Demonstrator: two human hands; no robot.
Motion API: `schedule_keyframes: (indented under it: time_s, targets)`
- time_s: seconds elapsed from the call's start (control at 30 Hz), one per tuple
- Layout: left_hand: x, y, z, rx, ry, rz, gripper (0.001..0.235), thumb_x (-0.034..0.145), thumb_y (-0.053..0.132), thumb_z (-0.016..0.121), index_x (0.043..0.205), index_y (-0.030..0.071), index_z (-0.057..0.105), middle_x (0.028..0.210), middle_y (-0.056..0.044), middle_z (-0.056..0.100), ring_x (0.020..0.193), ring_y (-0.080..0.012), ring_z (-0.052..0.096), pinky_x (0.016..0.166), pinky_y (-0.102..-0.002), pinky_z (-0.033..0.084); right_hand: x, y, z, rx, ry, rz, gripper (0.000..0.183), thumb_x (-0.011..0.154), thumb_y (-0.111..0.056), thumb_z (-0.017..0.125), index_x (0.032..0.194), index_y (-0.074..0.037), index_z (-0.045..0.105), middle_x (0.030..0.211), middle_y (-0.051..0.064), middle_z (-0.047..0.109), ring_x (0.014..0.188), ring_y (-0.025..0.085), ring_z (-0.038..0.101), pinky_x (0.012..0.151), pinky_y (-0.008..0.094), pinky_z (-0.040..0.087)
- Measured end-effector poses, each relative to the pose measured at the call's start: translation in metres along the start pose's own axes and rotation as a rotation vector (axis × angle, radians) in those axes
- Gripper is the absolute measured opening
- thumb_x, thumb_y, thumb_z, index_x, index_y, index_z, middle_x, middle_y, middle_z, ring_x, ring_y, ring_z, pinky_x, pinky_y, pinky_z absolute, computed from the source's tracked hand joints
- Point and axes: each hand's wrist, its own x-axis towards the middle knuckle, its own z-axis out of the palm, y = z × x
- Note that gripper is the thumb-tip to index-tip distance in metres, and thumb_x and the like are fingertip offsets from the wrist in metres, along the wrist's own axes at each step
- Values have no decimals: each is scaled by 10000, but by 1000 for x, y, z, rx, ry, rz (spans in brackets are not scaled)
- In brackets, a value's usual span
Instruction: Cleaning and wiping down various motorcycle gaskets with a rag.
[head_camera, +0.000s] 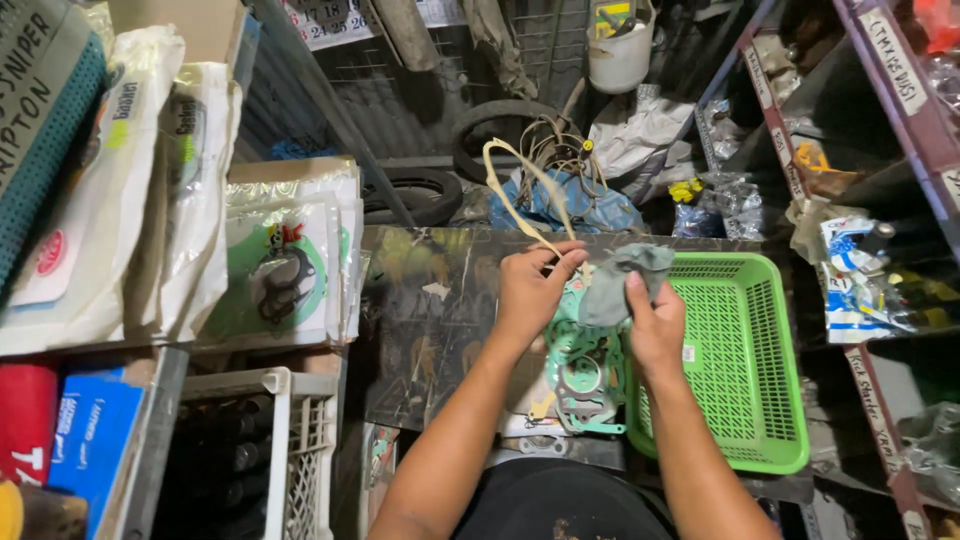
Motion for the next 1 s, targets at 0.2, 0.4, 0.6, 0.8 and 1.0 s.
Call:
schedule_keyframes:
  time_s: [0.2,0.4,0.6,0.8,1.0]
  targets:
    - [-20,3,45,23,-69,53,114,871,235,819,946,149,818,901,-41,799,850,-271,760,760,-357,587,2,12,-26,-336,-137,-377,189,796,4,758,978,-50,765,1032,127,720,1011,332,695,937,459,523]
    - [-43,12,80,66,-12,273,380,852,238,823,1188,85,732,994,-113,746,924,-316,718,838,-415,576,1,-9,-54,-202,63,-21,155,765,-46,742,656,-128,668,509,-63,465,510,65,387,493,250,346]
    - [-78,1,104,60,235,94,184,893,202,780,1048,111,740,780,-30,639,750,-167,631,666,-288,503,1,-19,-82,176,237,120,145,897,-157,825,866,-121,688,744,-75,585,664,16,444,646,187,430]
    - [-92,-1,120,21,-89,-176,314,960,281,711,1216,101,741,1031,-187,736,1022,-328,706,871,-429,561,9,62,-103,562,220,302,379,913,-52,786,1208,113,614,1067,177,668,950,218,672,925,392,569]
    - [-89,-12,123,-175,128,-272,229,874,279,819,995,91,770,899,-72,744,878,-122,679,739,-270,585,-22,3,-85,243,52,317,199,904,-206,821,999,-60,724,863,-12,654,758,70,572,747,281,528]
